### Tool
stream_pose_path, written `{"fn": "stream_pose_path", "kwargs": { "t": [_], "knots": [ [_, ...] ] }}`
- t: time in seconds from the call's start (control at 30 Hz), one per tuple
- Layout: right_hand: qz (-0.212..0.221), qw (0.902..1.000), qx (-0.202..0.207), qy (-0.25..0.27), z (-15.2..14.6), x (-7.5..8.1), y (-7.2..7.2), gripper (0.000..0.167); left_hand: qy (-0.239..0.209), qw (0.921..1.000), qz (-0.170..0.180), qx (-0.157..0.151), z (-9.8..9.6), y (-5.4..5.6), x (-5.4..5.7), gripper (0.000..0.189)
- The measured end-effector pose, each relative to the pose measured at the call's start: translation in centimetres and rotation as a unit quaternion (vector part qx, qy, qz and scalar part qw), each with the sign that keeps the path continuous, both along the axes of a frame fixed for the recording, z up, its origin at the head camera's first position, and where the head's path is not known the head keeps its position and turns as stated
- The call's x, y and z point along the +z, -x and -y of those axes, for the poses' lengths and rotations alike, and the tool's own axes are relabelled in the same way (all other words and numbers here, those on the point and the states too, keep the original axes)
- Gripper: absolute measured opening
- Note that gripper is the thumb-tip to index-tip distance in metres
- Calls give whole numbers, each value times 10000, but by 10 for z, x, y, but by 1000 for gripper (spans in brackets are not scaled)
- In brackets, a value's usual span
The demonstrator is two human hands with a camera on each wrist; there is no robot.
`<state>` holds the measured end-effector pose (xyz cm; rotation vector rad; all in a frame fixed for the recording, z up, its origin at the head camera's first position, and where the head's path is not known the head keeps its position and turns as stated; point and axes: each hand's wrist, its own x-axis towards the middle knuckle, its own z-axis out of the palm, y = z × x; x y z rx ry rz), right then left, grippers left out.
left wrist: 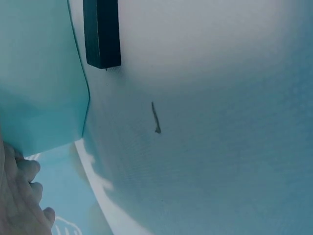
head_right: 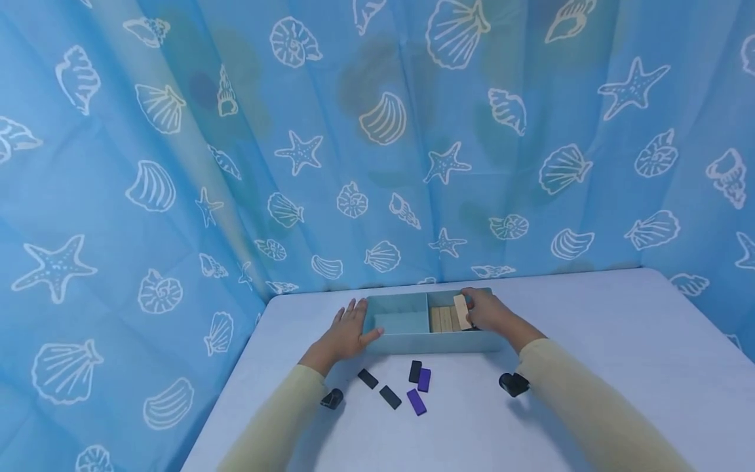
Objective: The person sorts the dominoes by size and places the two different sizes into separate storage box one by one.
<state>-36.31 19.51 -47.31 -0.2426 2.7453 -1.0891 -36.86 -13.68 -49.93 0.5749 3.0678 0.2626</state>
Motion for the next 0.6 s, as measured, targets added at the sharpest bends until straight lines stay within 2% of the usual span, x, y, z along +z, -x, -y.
{"fn": "stream_pose_path", "kwargs": {
  "t": [0.27, 0.43, 0.6],
  "knots": [
    [275, 9995, -89, 133, 7, -5, -2, 59, -143, 9998, 115, 42, 1, -5, -6, 92],
    [471, 9988, -98, -107, 12, -9, -2, 54, -147, 9998, 107, 45, 0, -7, -8, 91],
    [587, 9968, -296, -465, 16, -4, 0, 50, -128, 9999, 72, -12, 0, -4, -4, 90]
  ]
}}
